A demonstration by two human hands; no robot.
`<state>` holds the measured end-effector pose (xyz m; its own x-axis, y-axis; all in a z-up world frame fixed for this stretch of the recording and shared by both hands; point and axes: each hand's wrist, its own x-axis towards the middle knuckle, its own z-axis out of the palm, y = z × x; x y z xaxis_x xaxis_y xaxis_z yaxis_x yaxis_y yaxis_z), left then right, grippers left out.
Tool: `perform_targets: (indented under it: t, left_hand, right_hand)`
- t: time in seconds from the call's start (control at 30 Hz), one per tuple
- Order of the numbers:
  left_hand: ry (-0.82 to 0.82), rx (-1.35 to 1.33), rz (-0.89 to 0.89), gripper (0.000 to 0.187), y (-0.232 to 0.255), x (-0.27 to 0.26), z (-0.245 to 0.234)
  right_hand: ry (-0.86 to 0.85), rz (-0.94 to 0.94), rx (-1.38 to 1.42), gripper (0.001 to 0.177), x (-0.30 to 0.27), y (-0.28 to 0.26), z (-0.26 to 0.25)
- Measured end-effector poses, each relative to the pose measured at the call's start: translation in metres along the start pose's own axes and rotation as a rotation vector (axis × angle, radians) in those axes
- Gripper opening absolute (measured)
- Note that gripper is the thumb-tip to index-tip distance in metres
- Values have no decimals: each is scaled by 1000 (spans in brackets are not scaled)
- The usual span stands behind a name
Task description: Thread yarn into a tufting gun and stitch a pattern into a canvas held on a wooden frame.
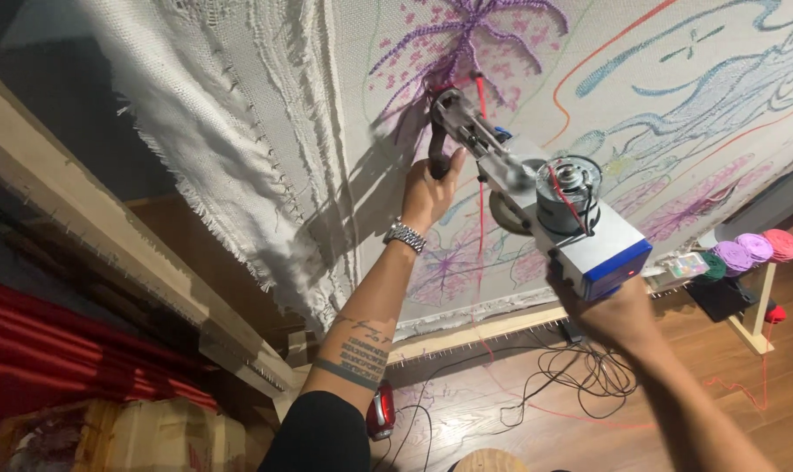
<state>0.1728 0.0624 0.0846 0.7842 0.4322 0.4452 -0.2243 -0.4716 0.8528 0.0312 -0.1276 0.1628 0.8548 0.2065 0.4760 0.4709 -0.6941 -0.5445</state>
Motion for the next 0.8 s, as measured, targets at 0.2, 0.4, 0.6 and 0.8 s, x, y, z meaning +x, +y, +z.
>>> perform_targets:
  t: [0.2,0.4,0.6,0.8]
  left_hand:
    - [-157,-292,81,50,3,5,-5]
    - [-245,-671,-85,18,-41,21,38]
    - [-234,-54,18,50,-2,11,-15]
    - [-131,53,164,42,-13,11,-31]
  right_hand:
    - [-252,-201,28,34,31,59,-45]
    - [-397,13,-508,26,52,-2,-79]
    - [-157,-47,-41,46,16,71,-20]
    - [34,286,1101,26,-34,-8,45]
